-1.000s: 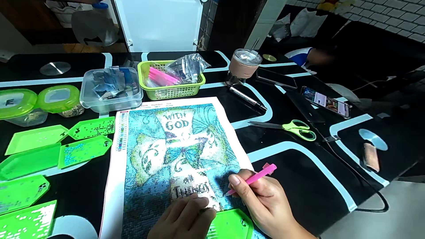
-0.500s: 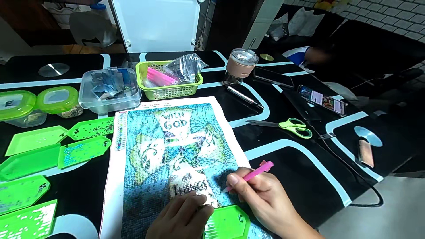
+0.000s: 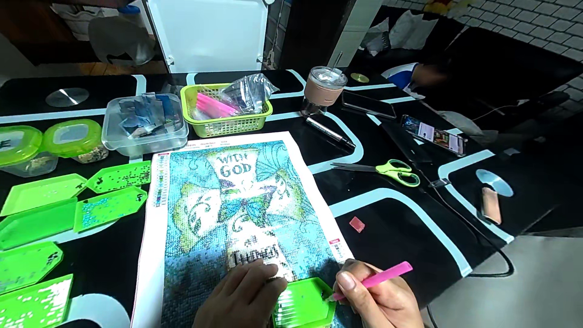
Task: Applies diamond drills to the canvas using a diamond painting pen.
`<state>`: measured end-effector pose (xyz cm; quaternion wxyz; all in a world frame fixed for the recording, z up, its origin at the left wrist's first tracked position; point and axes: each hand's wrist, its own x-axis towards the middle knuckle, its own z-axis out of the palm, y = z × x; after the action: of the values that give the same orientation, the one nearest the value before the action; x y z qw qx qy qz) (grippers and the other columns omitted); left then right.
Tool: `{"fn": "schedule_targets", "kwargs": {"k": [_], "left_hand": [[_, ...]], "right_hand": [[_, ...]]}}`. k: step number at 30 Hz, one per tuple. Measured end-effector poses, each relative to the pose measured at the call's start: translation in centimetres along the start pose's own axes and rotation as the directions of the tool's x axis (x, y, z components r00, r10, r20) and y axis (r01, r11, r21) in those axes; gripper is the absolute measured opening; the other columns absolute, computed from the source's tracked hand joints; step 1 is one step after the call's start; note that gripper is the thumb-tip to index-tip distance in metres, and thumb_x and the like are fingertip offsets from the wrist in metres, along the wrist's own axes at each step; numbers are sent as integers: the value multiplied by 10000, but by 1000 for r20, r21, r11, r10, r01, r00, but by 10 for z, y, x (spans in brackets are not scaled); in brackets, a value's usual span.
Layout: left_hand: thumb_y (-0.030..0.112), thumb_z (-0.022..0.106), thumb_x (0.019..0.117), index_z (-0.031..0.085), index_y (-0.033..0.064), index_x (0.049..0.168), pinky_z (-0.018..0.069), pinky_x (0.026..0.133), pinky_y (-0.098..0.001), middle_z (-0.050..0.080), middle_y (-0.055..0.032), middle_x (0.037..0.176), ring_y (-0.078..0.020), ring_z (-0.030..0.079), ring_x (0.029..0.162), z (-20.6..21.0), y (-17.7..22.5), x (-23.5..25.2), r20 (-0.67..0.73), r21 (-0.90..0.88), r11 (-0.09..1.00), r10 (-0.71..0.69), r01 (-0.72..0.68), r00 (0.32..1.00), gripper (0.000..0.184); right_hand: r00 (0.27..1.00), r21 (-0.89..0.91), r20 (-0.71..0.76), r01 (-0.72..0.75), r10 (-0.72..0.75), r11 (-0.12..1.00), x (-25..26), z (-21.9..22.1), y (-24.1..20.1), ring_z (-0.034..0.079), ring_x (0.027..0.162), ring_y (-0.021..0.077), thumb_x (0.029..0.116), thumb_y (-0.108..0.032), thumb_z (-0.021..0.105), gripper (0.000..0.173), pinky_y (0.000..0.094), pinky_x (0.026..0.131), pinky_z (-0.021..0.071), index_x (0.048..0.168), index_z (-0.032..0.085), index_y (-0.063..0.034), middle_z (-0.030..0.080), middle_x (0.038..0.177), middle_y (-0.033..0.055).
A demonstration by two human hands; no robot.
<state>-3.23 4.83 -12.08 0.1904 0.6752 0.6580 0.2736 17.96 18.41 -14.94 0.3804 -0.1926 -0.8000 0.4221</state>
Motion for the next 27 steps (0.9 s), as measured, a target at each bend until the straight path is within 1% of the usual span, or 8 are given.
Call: {"fn": "schedule_targets", "kwargs": {"k": [6,9,10,13,15,20,25,27], "left_hand": [[338,772,893,740,87,1200,524,1017,-413,697,-113,1301,-297,621,1266,1,-1,0,1,-6,1000,0,0,1000,397],[345,772,891,742,93,1201,529,1007,-410,699,-111,1293,-294,624,1258,1,-1,0,-6,-4,1000,2,-2,1000,400],[346,770,893,742,94,1200,527,1010,-407,700,-109,1293,-291,624,1259,1,-1,0,-7,0,1000,3,-3,1000,399],[339,771,892,743,88,1195,527,1008,-408,700,-112,1296,-294,628,1253,1,-1,0,-4,3,1000,5,-5,1000,395],[339,773,891,743,87,1193,528,1005,-407,698,-114,1297,-295,629,1249,1,-1,-1,-4,0,1000,4,-4,1000,395],[335,768,895,742,88,1196,531,998,-411,696,-117,1297,-296,629,1248,1,0,0,-7,-8,1000,0,0,1000,390],[347,773,888,744,96,1193,537,991,-409,699,-109,1294,-293,634,1240,2,0,0,-14,7,1000,2,-2,1000,396],[344,771,887,746,97,1190,538,989,-412,703,-105,1290,-293,637,1240,2,-1,0,-23,7,1000,4,-4,1000,391]], "right_hand": [[999,-15,32,21,-21,1000,0,1,1,602,680,10,1094,-218,513,293,142,635,496,878,592,-36,599,734,40],[999,-17,29,30,-30,999,0,1,1,602,678,10,1095,-221,511,300,140,630,497,874,593,-35,600,732,40],[1000,-6,23,21,-21,1000,0,1,1,603,675,1,1097,-227,507,303,134,626,497,877,597,-39,606,734,32],[999,77,-7,-38,39,996,4,0,2,604,673,-53,1102,-247,497,306,102,612,494,883,622,-75,641,740,-30],[998,116,-8,-55,57,992,7,0,4,604,667,-58,1101,-242,499,308,101,608,499,872,628,-82,640,728,-46],[998,62,56,-9,6,998,7,0,4,594,655,-33,1100,-229,501,316,111,604,487,856,596,-51,606,704,2],[998,-1,55,36,-36,999,5,1,6,606,659,8,1094,-236,513,324,141,616,505,848,589,-39,593,703,34],[998,-1,54,34,-34,999,5,1,6,602,652,7,1097,-240,504,334,141,608,499,845,591,-39,593,699,33]]}}
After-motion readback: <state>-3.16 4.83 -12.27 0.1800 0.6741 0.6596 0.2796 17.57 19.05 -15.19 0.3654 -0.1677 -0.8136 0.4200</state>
